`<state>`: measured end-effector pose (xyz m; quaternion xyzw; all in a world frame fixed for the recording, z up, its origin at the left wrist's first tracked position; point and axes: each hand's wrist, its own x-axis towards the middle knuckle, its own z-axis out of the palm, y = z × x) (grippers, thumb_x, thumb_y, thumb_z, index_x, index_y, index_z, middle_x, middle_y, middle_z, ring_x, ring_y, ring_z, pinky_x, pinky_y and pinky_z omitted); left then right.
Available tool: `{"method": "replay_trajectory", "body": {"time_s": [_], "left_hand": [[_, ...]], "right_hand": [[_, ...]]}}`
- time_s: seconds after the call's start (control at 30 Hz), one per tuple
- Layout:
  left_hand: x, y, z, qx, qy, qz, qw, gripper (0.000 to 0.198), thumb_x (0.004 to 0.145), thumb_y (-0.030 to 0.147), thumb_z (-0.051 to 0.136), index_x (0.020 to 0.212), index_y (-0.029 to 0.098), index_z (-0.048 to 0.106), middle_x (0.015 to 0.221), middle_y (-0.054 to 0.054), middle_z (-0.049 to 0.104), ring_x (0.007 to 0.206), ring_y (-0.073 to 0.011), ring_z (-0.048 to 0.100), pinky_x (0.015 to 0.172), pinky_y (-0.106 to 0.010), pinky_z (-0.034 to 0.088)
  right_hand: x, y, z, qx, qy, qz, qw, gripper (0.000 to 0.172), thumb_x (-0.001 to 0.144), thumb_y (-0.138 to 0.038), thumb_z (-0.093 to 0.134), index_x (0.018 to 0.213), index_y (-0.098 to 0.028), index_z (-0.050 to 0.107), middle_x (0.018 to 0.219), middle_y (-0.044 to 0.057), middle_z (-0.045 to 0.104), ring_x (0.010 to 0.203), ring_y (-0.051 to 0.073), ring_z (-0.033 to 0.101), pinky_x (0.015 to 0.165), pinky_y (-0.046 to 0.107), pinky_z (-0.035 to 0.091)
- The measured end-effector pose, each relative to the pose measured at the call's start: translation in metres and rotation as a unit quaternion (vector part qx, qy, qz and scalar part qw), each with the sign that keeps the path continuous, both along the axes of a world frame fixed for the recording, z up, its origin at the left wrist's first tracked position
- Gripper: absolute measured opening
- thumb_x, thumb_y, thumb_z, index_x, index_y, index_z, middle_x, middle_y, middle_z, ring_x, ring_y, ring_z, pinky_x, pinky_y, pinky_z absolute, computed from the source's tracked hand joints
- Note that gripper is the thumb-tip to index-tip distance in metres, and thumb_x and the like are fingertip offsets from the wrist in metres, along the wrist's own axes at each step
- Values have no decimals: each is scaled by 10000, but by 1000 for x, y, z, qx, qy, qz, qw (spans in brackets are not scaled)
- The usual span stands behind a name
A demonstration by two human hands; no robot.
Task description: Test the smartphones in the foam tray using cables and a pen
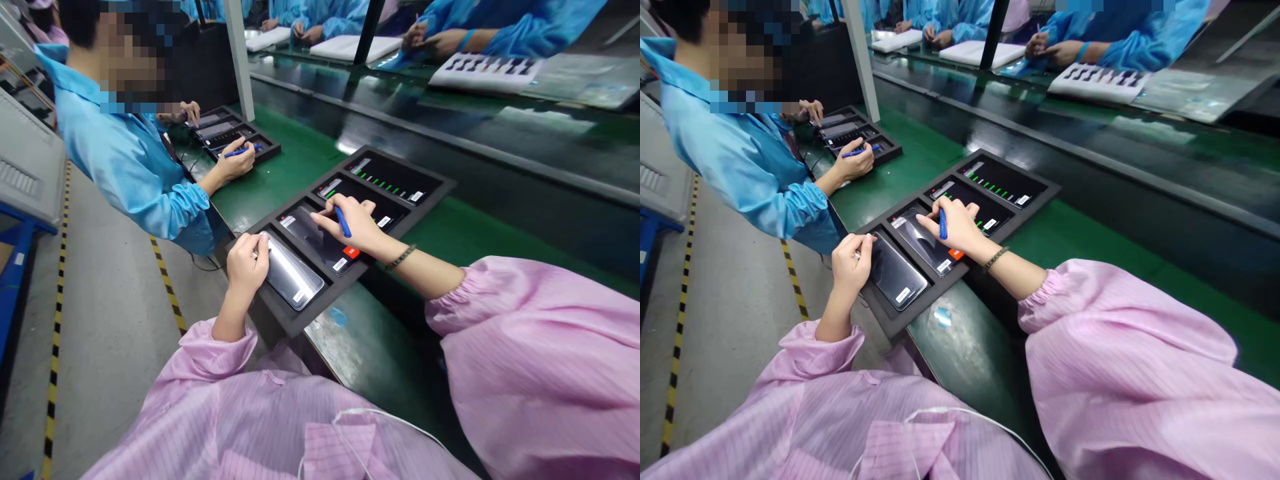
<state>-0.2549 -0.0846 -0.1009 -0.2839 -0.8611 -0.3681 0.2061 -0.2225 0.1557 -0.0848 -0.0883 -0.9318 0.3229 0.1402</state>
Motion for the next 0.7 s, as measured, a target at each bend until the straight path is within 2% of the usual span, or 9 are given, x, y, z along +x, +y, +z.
{"method": "replay_trajectory", "body": {"time_s": [0.17,0.4,0.57,0.7], "left_hand": [[0,1,0,10,1,4,1000,374,1013,345,452,842,168,734,753,-56,678,734,-162,643,684,-255,456],[-1,1,0,12,-3,5,1000,367,1005,333,450,841,169,733,752,-56,678,730,-160,640,692,-255,460],[0,1,1,-23,-22,19,999,384,1008,357,442,892,166,754,784,-65,684,753,-172,640,682,-262,448],[1,1,5,-75,-47,18,996,383,1014,372,447,968,177,774,857,-70,692,807,-181,659,674,-262,441]], "right_hand": [[-5,0,1,0,1,11,1000,433,843,-622,556,795,-248,344,917,66,751,1062,358,546,926,532,277],[4,6,-4,-11,13,32,999,499,816,-718,531,797,-244,372,971,78,762,1047,362,575,924,544,275],[6,9,-6,-31,13,32,999,507,828,-700,536,770,-237,337,930,78,769,1027,353,614,918,529,281],[9,10,-4,-29,5,35,999,497,829,-700,537,766,-236,370,928,75,762,996,343,626,928,524,287]]}}
